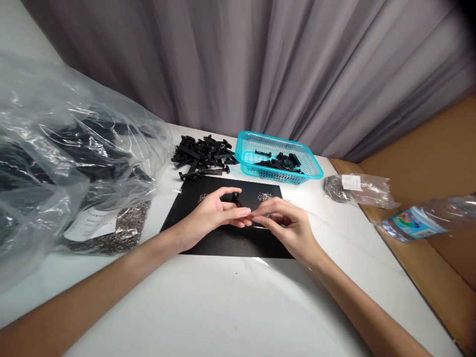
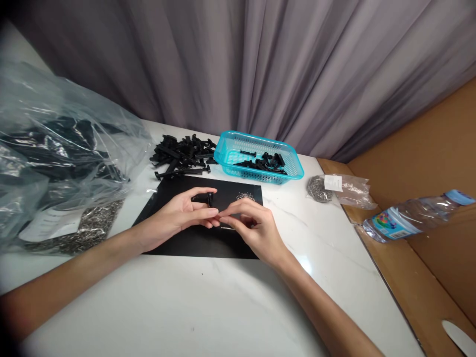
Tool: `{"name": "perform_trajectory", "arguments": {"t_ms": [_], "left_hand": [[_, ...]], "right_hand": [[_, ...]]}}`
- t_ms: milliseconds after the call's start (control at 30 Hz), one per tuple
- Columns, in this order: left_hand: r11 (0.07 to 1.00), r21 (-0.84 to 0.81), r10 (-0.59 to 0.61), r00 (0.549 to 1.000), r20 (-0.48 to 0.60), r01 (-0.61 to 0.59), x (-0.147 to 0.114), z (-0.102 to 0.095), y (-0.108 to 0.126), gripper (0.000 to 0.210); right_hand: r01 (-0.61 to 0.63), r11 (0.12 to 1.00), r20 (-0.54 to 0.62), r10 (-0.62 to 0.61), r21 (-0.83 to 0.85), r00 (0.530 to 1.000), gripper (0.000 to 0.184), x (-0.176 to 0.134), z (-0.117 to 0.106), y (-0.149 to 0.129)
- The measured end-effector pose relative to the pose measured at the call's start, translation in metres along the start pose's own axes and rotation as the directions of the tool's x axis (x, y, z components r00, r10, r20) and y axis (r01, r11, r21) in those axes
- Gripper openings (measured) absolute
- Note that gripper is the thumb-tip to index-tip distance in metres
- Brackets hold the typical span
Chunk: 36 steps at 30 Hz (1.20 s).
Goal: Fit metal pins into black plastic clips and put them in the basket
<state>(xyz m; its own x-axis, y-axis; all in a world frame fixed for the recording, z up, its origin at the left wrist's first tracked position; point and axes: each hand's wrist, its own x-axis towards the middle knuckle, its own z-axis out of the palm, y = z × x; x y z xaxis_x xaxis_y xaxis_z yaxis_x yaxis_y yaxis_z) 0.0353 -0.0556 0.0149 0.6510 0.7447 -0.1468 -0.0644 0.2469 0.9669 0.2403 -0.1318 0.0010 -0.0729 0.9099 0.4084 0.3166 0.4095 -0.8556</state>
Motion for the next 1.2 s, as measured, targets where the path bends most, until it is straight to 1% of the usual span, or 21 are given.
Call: {"name": "perform_trajectory", "arguments": {"t_ms": [133, 267, 433, 567, 633, 700, 800, 900, 967, 1033, 1100, 1200], "left_hand": [[0.999, 0.030, 0.035, 0.999, 0.013, -0.035, 0.002, -0.004, -0.001, 0.075], [0.999, 0.041, 0.028, 0.999, 0.023, -0.029, 0.002, -0.004, 0.000, 0.077], [0.995, 0.078, 0.053, 0.998, 0.029, -0.055, 0.002, -0.004, 0.001, 0.076], [0.988, 0.089, 0.125, 0.992, 0.028, -0.127, 0.002, -0.004, -0.003, 0.076], [0.982, 0.094, 0.160, 0.987, 0.026, -0.162, 0.003, -0.005, -0.005, 0.076], [0.976, 0.095, 0.194, 0.981, 0.012, -0.194, 0.003, -0.004, -0.006, 0.076], [0.966, 0.117, 0.231, 0.973, 0.004, -0.230, 0.002, -0.004, -0.006, 0.076], [0.948, 0.174, 0.262, 0.964, 0.045, -0.266, 0.001, -0.004, -0.008, 0.075], [0.918, 0.245, 0.303, 0.950, 0.076, -0.312, 0.002, -0.006, -0.009, 0.073], [0.857, 0.350, 0.369, 0.925, 0.094, -0.378, 0.002, -0.008, -0.010, 0.071], [0.766, 0.462, 0.446, 0.887, 0.117, -0.446, 0.002, -0.010, -0.009, 0.067], [0.618, 0.578, 0.528, 0.826, 0.197, -0.533, 0.001, -0.011, -0.003, 0.061]], "right_hand": [[-0.019, 0.999, 0.012, 0.018, 0.040, 1.000, 0.010, 0.001, 0.000, 0.003], [-0.063, 0.996, 0.001, 0.063, 0.069, 0.998, 0.008, 0.003, 0.000, 0.007], [-0.097, 0.993, 0.000, 0.097, 0.068, 0.995, 0.017, 0.002, 0.001, 0.008], [-0.203, 0.974, -0.014, 0.206, 0.104, 0.978, 0.027, 0.000, 0.003, 0.006], [-0.241, 0.965, -0.012, 0.244, 0.108, 0.970, 0.028, 0.000, 0.003, 0.004], [-0.235, 0.967, -0.010, 0.237, 0.100, 0.971, 0.025, 0.001, 0.004, 0.003], [-0.190, 0.977, -0.018, 0.193, 0.096, 0.981, 0.020, 0.001, 0.005, 0.001], [-0.159, 0.983, -0.042, 0.164, 0.087, 0.986, 0.017, 0.000, 0.006, 0.000], [-0.135, 0.989, -0.070, 0.139, 0.061, 0.988, 0.016, -0.001, 0.005, -0.001], [-0.096, 0.995, -0.097, 0.097, 0.014, 0.991, 0.014, -0.002, 0.004, -0.003], [-0.049, 0.997, -0.109, 0.043, -0.059, 0.993, 0.012, -0.003, 0.002, -0.006], [0.022, 0.985, -0.078, -0.036, -0.173, 0.996, 0.010, -0.003, 0.001, -0.009]]}}
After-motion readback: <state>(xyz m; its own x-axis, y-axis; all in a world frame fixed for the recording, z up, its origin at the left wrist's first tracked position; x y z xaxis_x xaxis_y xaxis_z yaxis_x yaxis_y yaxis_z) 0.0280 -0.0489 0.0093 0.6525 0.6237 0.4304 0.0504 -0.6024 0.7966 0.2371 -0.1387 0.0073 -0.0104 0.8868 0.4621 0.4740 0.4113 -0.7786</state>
